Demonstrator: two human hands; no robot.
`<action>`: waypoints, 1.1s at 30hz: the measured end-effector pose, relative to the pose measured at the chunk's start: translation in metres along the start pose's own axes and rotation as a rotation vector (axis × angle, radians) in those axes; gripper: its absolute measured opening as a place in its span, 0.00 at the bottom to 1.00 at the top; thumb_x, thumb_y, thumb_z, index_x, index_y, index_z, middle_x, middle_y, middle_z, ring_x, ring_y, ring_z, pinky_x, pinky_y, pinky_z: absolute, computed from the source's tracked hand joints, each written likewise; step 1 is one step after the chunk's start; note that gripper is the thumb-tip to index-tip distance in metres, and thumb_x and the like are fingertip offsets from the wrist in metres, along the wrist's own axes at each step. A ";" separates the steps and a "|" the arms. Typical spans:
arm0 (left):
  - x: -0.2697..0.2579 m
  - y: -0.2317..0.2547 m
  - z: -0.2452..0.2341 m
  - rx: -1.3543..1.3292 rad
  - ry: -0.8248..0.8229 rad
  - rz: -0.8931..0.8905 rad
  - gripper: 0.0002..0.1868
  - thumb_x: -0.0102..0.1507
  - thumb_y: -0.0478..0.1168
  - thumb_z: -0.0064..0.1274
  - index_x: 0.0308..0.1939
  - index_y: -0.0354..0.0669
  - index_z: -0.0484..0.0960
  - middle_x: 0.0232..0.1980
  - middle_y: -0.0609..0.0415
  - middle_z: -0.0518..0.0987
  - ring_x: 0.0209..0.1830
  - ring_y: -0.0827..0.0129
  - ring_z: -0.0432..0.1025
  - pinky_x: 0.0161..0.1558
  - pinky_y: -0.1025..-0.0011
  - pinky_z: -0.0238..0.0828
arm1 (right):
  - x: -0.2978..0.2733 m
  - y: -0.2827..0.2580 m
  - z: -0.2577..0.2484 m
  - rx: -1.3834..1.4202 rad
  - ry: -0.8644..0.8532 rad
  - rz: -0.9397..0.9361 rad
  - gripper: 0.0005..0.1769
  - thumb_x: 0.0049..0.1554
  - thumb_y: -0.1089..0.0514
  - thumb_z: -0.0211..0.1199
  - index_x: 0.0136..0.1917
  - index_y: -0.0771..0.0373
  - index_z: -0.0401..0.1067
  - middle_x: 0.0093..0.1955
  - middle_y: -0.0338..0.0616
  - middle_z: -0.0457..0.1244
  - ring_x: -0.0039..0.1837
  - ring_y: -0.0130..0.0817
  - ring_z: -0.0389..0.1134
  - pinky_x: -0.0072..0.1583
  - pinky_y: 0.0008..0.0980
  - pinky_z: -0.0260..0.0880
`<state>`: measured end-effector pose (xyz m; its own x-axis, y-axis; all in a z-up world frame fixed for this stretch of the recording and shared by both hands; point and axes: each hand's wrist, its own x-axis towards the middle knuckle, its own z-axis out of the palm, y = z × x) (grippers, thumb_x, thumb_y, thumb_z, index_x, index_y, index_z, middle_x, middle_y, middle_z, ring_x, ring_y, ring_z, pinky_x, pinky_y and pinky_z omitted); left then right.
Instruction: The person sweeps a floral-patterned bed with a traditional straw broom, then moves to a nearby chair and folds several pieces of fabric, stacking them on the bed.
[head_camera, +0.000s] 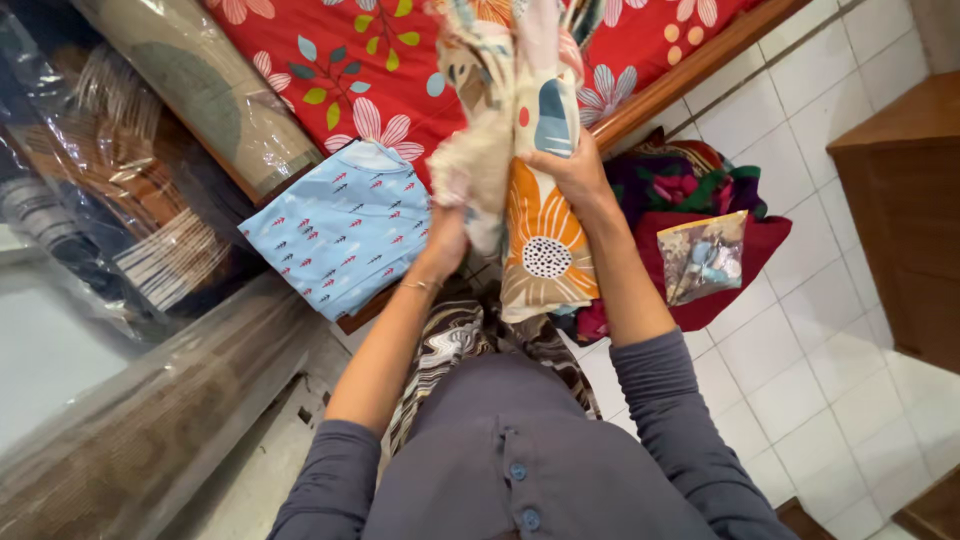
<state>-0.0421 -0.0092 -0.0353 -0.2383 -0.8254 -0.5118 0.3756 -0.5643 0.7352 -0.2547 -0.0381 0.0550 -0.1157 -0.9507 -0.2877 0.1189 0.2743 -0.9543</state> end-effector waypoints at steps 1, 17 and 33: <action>0.005 0.002 -0.015 -0.238 0.004 -0.010 0.34 0.72 0.57 0.42 0.73 0.35 0.65 0.71 0.46 0.72 0.67 0.58 0.68 0.67 0.58 0.66 | 0.003 -0.003 -0.002 -0.004 -0.026 0.014 0.26 0.50 0.63 0.74 0.60 0.67 0.71 0.52 0.38 0.69 0.52 0.27 0.71 0.56 0.28 0.73; -0.059 0.097 -0.176 -0.271 0.375 0.116 0.29 0.71 0.49 0.53 0.71 0.37 0.68 0.70 0.46 0.75 0.70 0.55 0.71 0.70 0.52 0.69 | 0.122 0.049 -0.080 -0.256 0.110 0.056 0.21 0.48 0.69 0.68 0.55 0.61 0.69 0.44 0.37 0.66 0.44 0.28 0.68 0.47 0.29 0.71; -0.137 0.139 -0.144 -0.629 0.299 0.693 0.39 0.71 0.61 0.49 0.78 0.43 0.61 0.80 0.54 0.67 0.83 0.59 0.61 0.84 0.57 0.53 | 0.170 0.012 -0.002 -0.017 -0.242 0.080 0.21 0.52 0.70 0.69 0.59 0.68 0.71 0.49 0.41 0.67 0.49 0.31 0.68 0.54 0.32 0.70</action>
<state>0.1720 0.0278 0.0728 0.4190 -0.8830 -0.2117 0.7757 0.2269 0.5889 -0.2753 -0.1959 -0.0051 0.1332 -0.9321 -0.3367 0.1014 0.3508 -0.9310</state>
